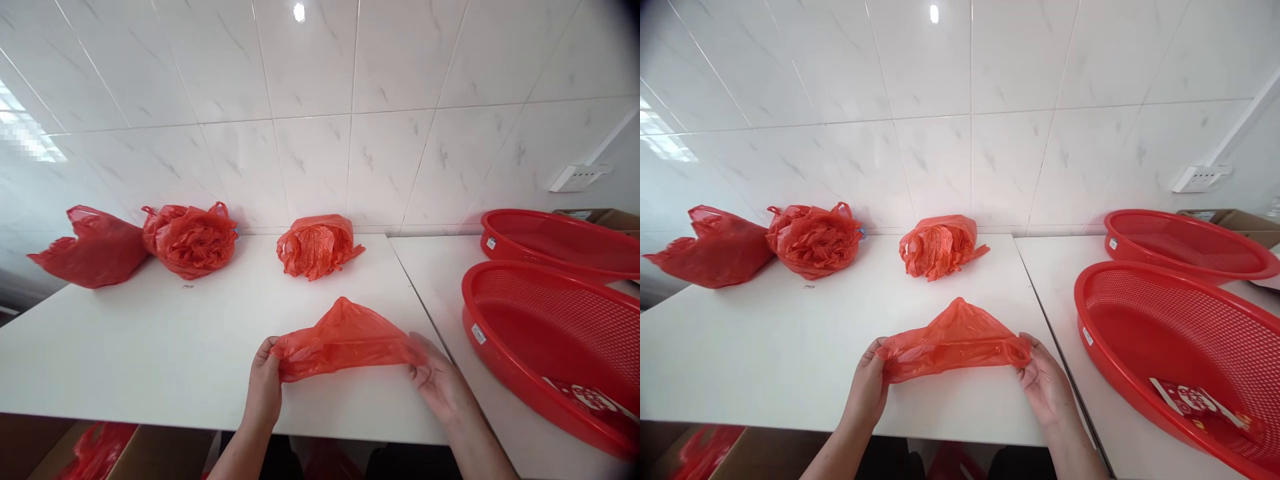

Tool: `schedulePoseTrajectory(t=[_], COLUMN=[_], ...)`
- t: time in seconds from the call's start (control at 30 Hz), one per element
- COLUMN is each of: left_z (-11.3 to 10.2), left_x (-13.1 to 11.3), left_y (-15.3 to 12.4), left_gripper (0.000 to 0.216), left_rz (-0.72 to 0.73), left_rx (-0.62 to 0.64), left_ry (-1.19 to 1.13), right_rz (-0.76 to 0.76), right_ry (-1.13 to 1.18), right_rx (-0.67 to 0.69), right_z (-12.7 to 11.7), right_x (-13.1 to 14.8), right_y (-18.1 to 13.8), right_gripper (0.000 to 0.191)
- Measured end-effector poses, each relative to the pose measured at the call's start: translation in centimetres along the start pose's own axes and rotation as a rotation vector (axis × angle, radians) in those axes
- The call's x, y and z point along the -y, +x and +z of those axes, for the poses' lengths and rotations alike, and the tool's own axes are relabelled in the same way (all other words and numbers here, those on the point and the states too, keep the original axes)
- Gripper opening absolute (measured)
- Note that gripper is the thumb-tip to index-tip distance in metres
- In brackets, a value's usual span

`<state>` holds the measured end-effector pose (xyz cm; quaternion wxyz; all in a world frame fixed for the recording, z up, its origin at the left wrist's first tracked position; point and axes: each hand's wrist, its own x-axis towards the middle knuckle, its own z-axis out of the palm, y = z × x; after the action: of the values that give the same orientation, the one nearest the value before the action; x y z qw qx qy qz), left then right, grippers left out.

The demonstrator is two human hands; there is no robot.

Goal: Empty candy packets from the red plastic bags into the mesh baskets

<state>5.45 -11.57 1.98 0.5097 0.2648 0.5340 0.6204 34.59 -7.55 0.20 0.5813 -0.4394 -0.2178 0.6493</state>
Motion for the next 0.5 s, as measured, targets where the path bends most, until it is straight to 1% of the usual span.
schedulePoseTrajectory(t=[0.07, 0.1, 0.17, 0.23, 0.27, 0.3, 0.33, 0.4, 0.43, 0.47, 0.5], left_z=[0.5, 0.8, 1.1, 1.6, 1.8, 2.2, 2.6, 3.4, 3.8, 4.2, 4.4], left_x=[0.1, 0.1, 0.0, 0.0, 0.0, 0.1, 0.1, 0.1, 0.1, 0.0, -0.1], left_y=[-0.4, -0.5, -0.7, -0.8, -0.9, -1.0, -1.2, -1.8, -2.3, -2.8, -3.4], left_gripper=[0.014, 0.016, 0.019, 0.02, 0.02, 0.02, 0.02, 0.02, 0.021, 0.022, 0.024], left_rz=[-0.021, -0.03, -0.038, -0.039, -0.043, -0.053, -0.067, -0.1, -0.115, -0.125, -0.13], left_rx=[0.016, 0.022, 0.036, 0.056, 0.069, 0.084, 0.103, 0.17, 0.22, 0.28, 0.348], left_ry=[-0.003, -0.012, -0.038, -0.065, -0.074, -0.076, -0.073, -0.048, -0.025, 0.004, 0.038], right_rz=[-0.034, -0.091, -0.294, -0.535, -0.628, -0.671, -0.673, -0.635, -0.647, -0.642, -0.631], right_ry=[-0.009, -0.026, -0.083, -0.208, -0.305, -0.436, -0.586, -0.851, -0.924, -0.989, -1.036], right_rx=[-0.059, -0.102, -0.205, -0.265, -0.235, -0.158, -0.017, 0.37, 0.451, 0.487, 0.451], right_z=[-1.0, -1.4, -1.7, -0.9, -0.1, 0.9, 2.1, 4.6, 5.6, 6.4, 6.8], right_x=[1.0, 1.5, 2.4, 2.8, 2.8, 2.5, 2.0, 0.6, -0.2, -1.0, -1.7], right_y=[-0.2, -0.6, -2.0, -4.1, -5.3, -6.4, -7.3, -8.1, -7.9, -7.3, -6.3], right_gripper=[0.028, 0.029, 0.025, 0.017, 0.015, 0.017, 0.019, 0.019, 0.021, 0.023, 0.024])
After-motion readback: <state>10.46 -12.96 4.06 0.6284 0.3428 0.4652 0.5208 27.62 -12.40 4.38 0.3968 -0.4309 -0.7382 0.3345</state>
